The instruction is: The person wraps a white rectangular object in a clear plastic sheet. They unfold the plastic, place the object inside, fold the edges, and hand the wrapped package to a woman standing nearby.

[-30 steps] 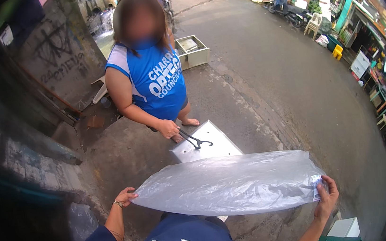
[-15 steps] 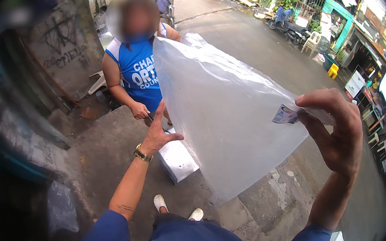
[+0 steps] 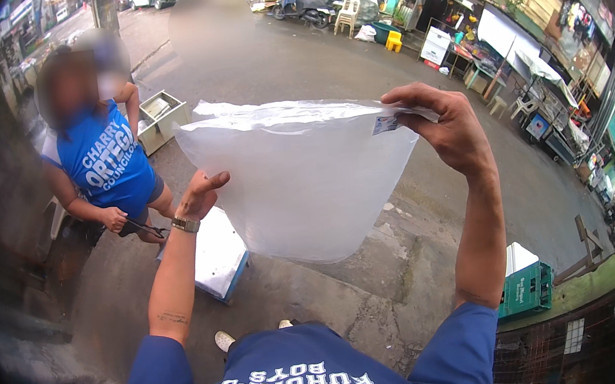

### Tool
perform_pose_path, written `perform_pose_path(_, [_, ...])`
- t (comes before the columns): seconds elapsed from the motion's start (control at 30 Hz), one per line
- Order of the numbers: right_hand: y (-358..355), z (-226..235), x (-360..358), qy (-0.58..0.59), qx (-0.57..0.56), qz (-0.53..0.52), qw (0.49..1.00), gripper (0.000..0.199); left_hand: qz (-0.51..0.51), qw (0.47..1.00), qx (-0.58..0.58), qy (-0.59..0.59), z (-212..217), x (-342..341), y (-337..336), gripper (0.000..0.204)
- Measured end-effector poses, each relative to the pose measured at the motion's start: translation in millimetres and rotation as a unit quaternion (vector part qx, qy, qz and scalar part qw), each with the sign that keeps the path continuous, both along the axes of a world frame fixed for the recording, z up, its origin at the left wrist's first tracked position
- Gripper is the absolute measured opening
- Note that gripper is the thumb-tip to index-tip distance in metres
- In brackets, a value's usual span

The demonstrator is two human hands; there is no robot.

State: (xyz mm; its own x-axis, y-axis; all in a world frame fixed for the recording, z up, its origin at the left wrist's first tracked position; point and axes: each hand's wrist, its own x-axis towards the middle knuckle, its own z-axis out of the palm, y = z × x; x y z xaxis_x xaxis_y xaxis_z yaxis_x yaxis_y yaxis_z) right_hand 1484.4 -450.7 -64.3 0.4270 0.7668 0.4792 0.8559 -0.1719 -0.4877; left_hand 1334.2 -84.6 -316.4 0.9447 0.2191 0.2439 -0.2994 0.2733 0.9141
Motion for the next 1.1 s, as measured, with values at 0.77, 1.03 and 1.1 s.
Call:
perform_pose_path(0.77, [14, -71, -16, 0.337, 0.281, 0.258, 0.861, 0.077, 0.523, 0.786, 0.256, -0.207, 97, -86, -32, 0.024])
perform_pose_path(1.03, [84, -119, 70, 0.334, 0.205, 0.172, 0.904, 0.022, 0.625, 0.589, 0.455, -0.236, 143, -87, 39, 0.025])
perform_pose_path(1.1, [89, -90, 68, 0.309, 0.219, 0.213, 0.901, 0.023, 0.649, 0.516, 0.453, -0.326, 164, -100, 30, 0.037])
